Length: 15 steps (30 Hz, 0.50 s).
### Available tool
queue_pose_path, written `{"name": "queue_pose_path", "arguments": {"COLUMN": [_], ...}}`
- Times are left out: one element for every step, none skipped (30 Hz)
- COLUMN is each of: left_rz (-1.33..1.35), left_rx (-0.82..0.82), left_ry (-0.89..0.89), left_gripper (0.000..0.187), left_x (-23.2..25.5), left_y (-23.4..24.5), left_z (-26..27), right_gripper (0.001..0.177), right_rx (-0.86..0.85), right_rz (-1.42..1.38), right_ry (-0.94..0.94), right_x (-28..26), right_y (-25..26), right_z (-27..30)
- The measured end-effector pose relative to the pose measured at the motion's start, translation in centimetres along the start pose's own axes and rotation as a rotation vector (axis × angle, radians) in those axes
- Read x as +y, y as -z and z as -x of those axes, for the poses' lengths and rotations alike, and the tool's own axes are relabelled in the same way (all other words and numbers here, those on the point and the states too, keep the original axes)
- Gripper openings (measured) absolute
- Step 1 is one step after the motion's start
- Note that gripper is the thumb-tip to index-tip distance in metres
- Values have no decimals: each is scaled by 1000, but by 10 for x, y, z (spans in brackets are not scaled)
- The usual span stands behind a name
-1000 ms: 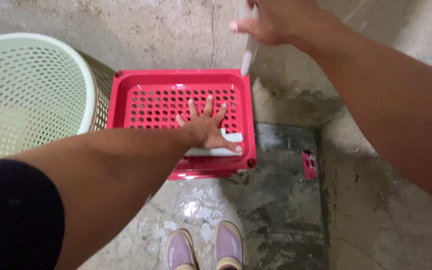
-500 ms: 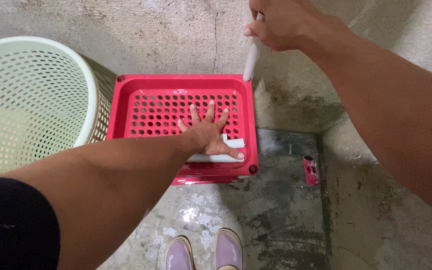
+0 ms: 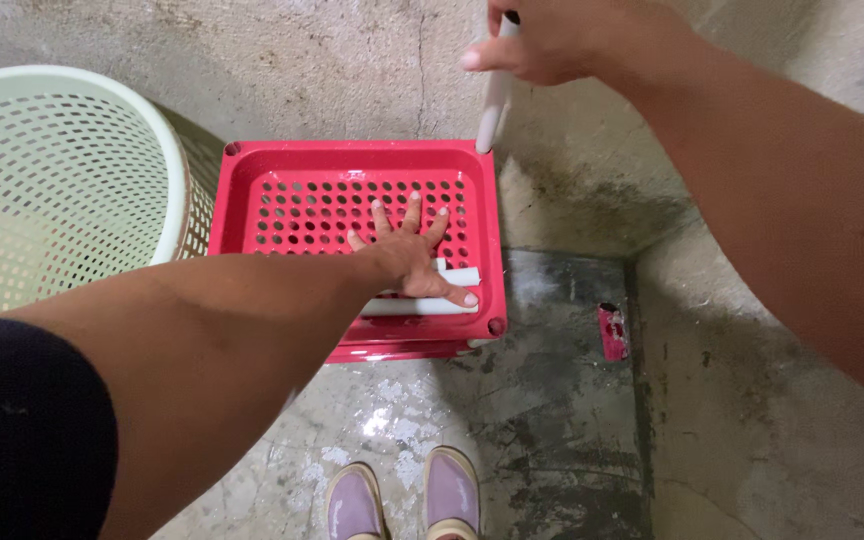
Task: The person assembles a red plastic stool by inserting white plastic legs into the perforated seat and stacking the assembled unit with another. The person also handles a black scoop and a green basket during the process.
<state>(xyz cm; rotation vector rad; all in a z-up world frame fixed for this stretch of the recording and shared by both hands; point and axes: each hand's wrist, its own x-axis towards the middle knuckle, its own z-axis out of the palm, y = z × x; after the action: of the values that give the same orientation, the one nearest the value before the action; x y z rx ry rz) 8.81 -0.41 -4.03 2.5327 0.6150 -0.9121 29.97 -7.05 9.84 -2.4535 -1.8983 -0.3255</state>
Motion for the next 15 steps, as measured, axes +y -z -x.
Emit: {"name": "queue_pose_path", "arguments": {"left_rz": [0,-1,-5,-9,-13,-2,8,17,-17,-51,-84,-76,-67,-59,-56], "left_rx": [3,6,0,-7,-15,-28,-41,-57,-41,-26,-11,-9,-8,-5,-12], "left_ry": [-3,-7,-5,-2,2,2,1,0,-61,-122,-183,-172,-161,-152,-162], "left_gripper": [150,151,151,151,151,151,150,150,149,149,151,151,151,152,149], "left_x": [0,-1,-1,-1,-2,-4,-6,-8,-11,-13,-16,-18,-21,-22,-23], "left_y": [0,0,0,0,0,-1,-1,-1,-2,-2,-3,-4,-4,-4,-3], "left_z": [0,-1,-2,-5,-7,-10,-13,-17,-21,-24,-27,-30,-32,-34,-35], "right_gripper": [47,51,55,50,46,42,38,35,32,27,22,17,15,15,14], "right_rx": [2,4,7,17,26,36,1,-35,-71,-70,-70,-69,-53,-37,-22], "right_rz": [20,40,59,23,-13,-52,-83,-115,-147,-198,-249,-299,-305,-309,-313], "right_ry": [-23,-45,-68,-52,-36,-20,-65,-112,-160,-128,-96,-65,-21,23,67], "right_x": [2,3,4,4,4,3,3,2,3,4,6,9,12,16,20], "right_y": [-1,-3,-5,-8,-11,-13,-14,-15,-16,-16,-16,-15,-15,-14,-15], "right_z": [-2,-3,-4,-4,-4,-5,-5,-4,-3,-3,-2,-1,0,0,1]}}
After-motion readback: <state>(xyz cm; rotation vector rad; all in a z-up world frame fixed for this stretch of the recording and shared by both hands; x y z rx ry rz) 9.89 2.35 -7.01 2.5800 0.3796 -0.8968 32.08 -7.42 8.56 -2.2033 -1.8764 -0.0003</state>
